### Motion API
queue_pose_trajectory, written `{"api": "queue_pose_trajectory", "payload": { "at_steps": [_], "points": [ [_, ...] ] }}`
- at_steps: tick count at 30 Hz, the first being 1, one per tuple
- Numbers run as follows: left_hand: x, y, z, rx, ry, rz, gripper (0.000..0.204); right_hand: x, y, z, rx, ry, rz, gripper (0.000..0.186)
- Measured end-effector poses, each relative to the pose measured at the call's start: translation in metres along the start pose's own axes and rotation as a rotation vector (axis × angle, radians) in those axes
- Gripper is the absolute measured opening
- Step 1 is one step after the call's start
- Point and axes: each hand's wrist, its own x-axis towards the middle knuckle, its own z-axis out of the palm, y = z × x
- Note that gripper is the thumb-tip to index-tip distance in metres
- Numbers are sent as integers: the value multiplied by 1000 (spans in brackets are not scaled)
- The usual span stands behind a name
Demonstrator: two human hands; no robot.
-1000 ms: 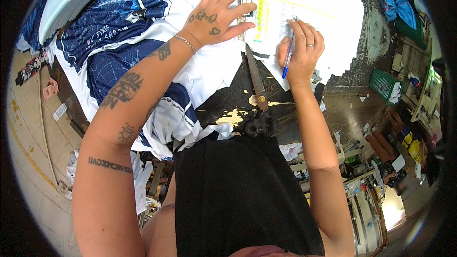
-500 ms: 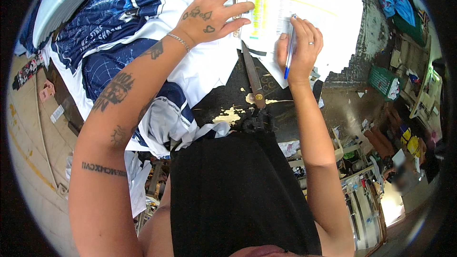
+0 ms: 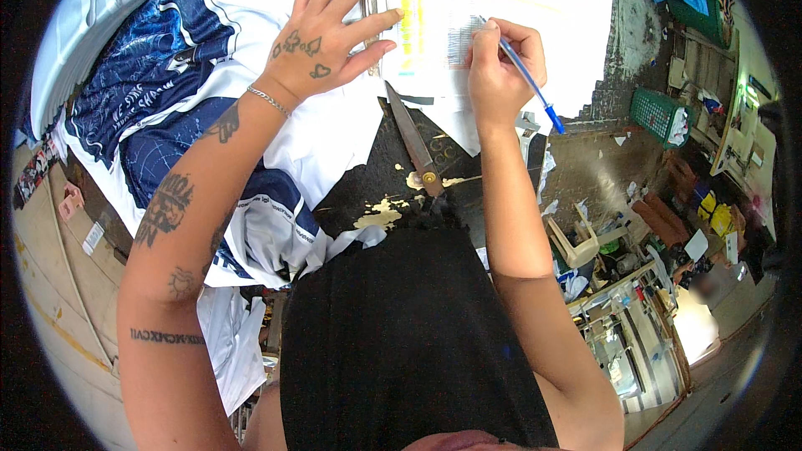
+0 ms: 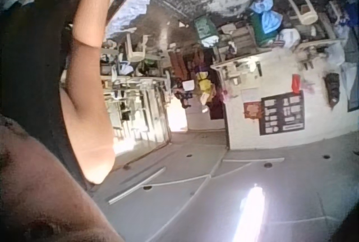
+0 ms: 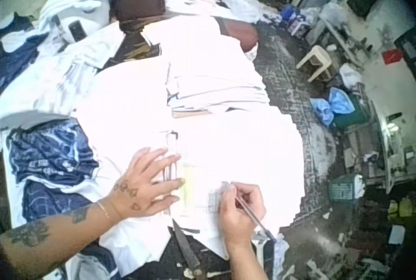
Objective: The person cuts the side seams of several printed t-shirts using shears, then marks a clipboard with a pen. They repeat this process for multiple shirts, flipping them over and trimming excess fabric along the sides.
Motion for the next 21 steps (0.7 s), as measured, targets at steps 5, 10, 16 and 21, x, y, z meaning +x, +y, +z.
{"api": "queue_pose_trajectory", "payload": {
  "at_steps": [5,10,16,21],
  "points": [
    [1,1,-1,-7,12,3,38,2,6,1,-156,-34,-138,9],
    [-4,-2,4,34,17,7,34,4,11,7,-278,-14,-263,10],
    [-3,0,3,62,-16,18,35,-5,-15,-29,41,-79,88,14],
    [9,44,-34,231,-233,-110,35,-52,-54,-131,-817,-945,309,46]
  ]
}}
